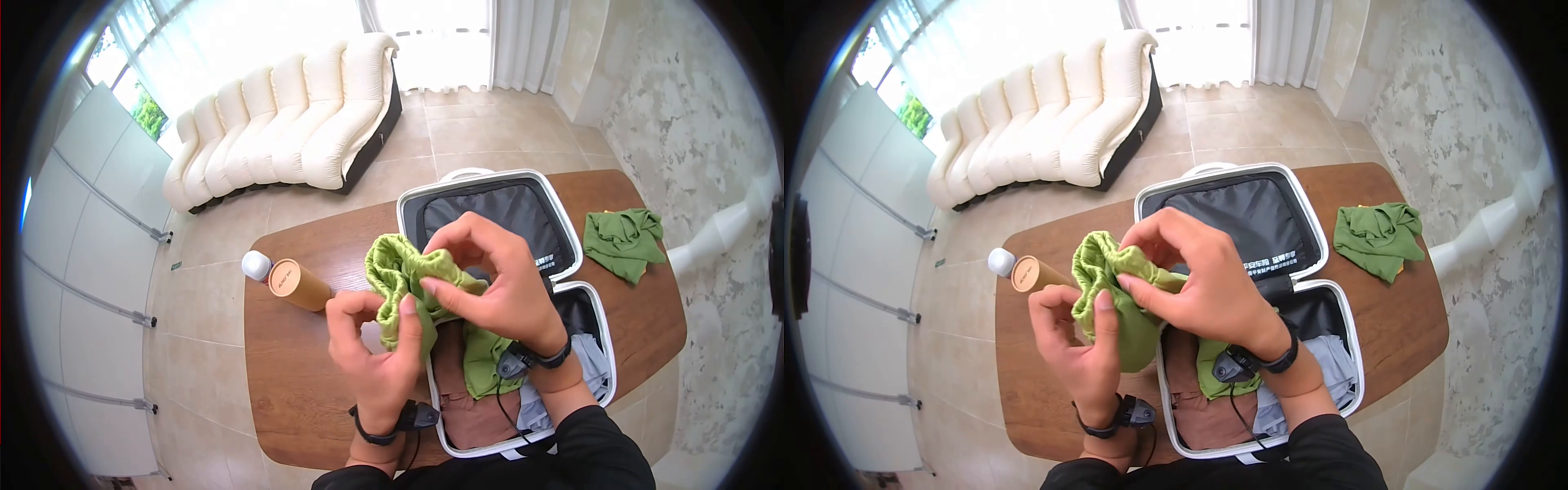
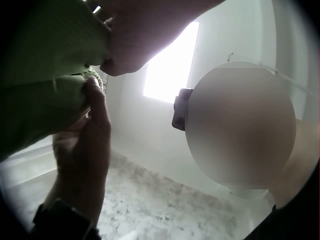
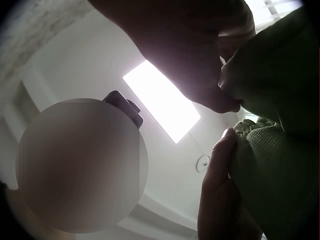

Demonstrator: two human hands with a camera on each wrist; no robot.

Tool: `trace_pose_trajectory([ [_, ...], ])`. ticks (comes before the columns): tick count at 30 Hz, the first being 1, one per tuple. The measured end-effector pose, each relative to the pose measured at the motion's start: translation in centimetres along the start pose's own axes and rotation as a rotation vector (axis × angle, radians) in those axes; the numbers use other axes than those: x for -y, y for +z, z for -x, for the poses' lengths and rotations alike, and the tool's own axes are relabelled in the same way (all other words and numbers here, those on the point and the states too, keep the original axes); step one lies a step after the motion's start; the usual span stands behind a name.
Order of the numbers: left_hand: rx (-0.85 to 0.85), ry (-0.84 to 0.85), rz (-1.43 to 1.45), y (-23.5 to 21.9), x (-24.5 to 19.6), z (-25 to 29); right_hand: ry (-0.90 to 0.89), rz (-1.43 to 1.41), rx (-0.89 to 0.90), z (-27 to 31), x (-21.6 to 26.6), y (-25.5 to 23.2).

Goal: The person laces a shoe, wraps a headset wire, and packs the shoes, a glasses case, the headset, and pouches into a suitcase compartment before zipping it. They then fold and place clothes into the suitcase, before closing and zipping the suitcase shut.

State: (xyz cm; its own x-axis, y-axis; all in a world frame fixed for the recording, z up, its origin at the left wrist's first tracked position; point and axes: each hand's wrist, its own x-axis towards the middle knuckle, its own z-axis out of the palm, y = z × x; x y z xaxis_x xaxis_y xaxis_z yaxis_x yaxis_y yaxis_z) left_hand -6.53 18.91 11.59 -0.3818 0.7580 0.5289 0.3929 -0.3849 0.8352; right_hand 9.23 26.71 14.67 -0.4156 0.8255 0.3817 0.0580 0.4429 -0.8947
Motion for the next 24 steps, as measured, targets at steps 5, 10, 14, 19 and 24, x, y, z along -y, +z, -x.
trace_pose_trajectory([
  [5,-0.035,-0.024,0.005,0.53,0.29,0.11,-0.078,0.006,0.097,0.05,0.15,0.0],
  [10,-0.02,-0.044,0.108,0.43,0.26,-0.06,-0.185,0.054,0.069,-0.1,-0.04,0.15],
  [14,-0.011,-0.005,0.11,0.38,0.27,0.02,-0.194,-0.029,-0.014,-0.13,-0.56,0.3],
  [19,-0.136,-0.126,0.151,0.02,-0.02,0.25,-0.184,0.017,0.06,-0.12,-0.11,-0.05],
  [24,-0.223,-0.079,0.164,0.24,0.31,0.49,-0.211,0.049,0.103,-0.13,-0.3,0.1],
])
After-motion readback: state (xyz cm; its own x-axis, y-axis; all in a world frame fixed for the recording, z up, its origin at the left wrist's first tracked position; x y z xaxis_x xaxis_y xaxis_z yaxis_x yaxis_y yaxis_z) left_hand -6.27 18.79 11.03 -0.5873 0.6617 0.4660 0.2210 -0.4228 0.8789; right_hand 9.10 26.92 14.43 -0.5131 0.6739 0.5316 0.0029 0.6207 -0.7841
